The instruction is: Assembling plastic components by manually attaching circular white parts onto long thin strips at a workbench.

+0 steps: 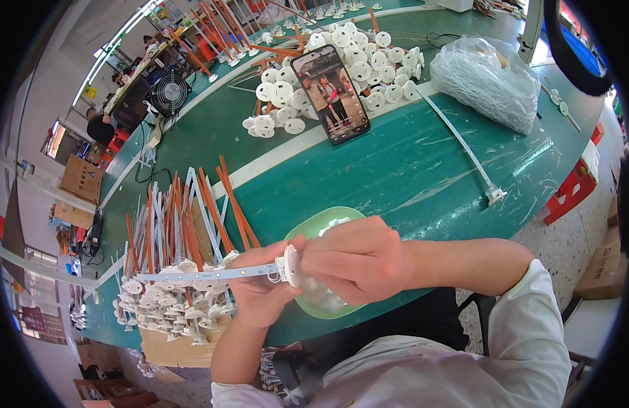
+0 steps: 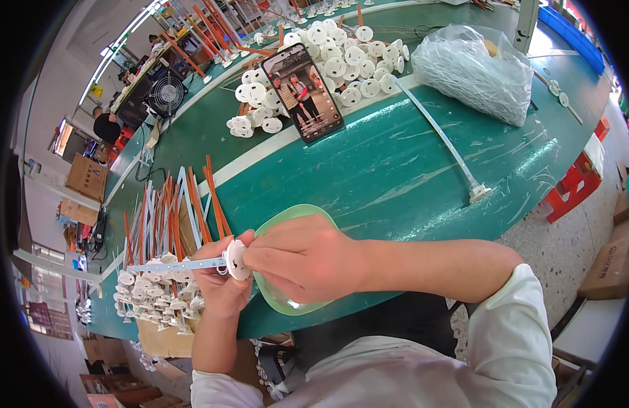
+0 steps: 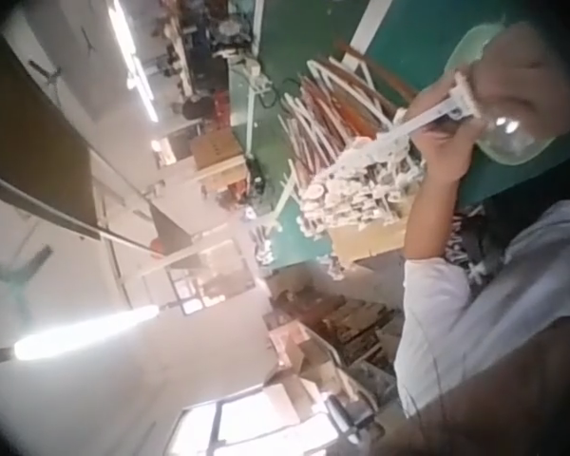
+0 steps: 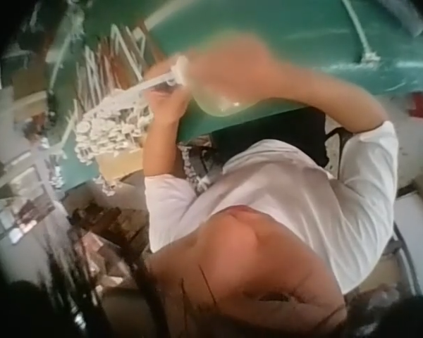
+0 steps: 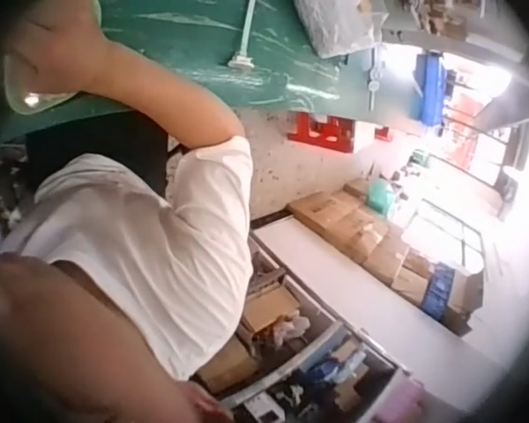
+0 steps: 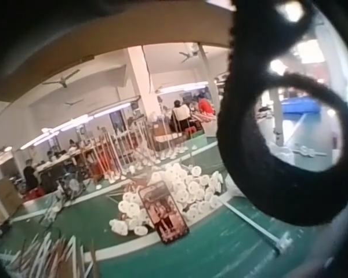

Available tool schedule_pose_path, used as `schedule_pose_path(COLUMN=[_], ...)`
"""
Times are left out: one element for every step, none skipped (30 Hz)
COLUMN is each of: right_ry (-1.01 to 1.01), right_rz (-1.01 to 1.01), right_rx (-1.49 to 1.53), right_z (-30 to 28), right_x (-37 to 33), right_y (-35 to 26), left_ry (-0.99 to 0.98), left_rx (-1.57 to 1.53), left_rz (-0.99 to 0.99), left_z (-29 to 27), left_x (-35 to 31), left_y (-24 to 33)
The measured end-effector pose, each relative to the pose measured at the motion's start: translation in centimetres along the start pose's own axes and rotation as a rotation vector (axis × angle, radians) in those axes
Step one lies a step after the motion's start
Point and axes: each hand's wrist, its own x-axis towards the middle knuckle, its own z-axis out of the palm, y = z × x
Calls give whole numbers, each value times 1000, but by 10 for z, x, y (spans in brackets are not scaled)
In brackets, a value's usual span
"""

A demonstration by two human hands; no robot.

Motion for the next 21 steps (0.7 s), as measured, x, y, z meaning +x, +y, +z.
schedule_pose_path(right_ry=[24,48,47,60,72,72,70,68,67,32,-3,-3,-19,-35,-34,-38,-42,-41,-15,10,11], right_rz=[-6,-14,-15,-14,-14,-14,-14,-14,-13,-43,-71,-70,-92,-115,-114,-111,-108,-107,-103,-99,-99], right_rx=[10,24,27,45,62,62,27,-8,-7,-52,-97,-96,-120,-144,-144,-132,-119,-119,-118,-114,-111], right_z=[1,2,3,4,4,5,5,5,4,1,-2,-3,-4,-5,-6,-6,-6,-5,-2,0,1], right_x=[0,-1,0,0,0,-1,-2,-2,-1,1,3,4,4,5,5,5,6,5,3,2,2], right_y=[-1,-1,-1,-1,-1,-1,-1,-1,-2,-3,-3,-2,-1,-1,-1,-1,-1,-1,-1,-1,-1], left_ry=[-20,-17,6,28,29,51,72,73,64,54,55,22,-10,-11,10,30,30,34,38,40,33], left_rx=[-34,-32,-90,-149,-149,-137,-124,-124,-115,-105,-105,-81,-56,-56,-69,-82,-82,-102,-121,-119,-105], left_rz=[15,15,-7,-30,-29,-54,-80,-80,-65,-51,-53,-37,-22,-24,-29,-33,-35,-51,-67,-67,-51], left_z=[1,3,7,9,7,5,4,4,5,5,4,3,2,3,5,6,5,4,3,2,1], left_x=[1,2,2,2,0,-2,-4,-4,-4,-3,-2,-1,-1,0,0,0,0,0,-1,-2,-2], left_y=[1,1,2,2,1,-2,-3,-3,-3,-2,-2,-1,-1,0,2,2,2,3,3,2,1])
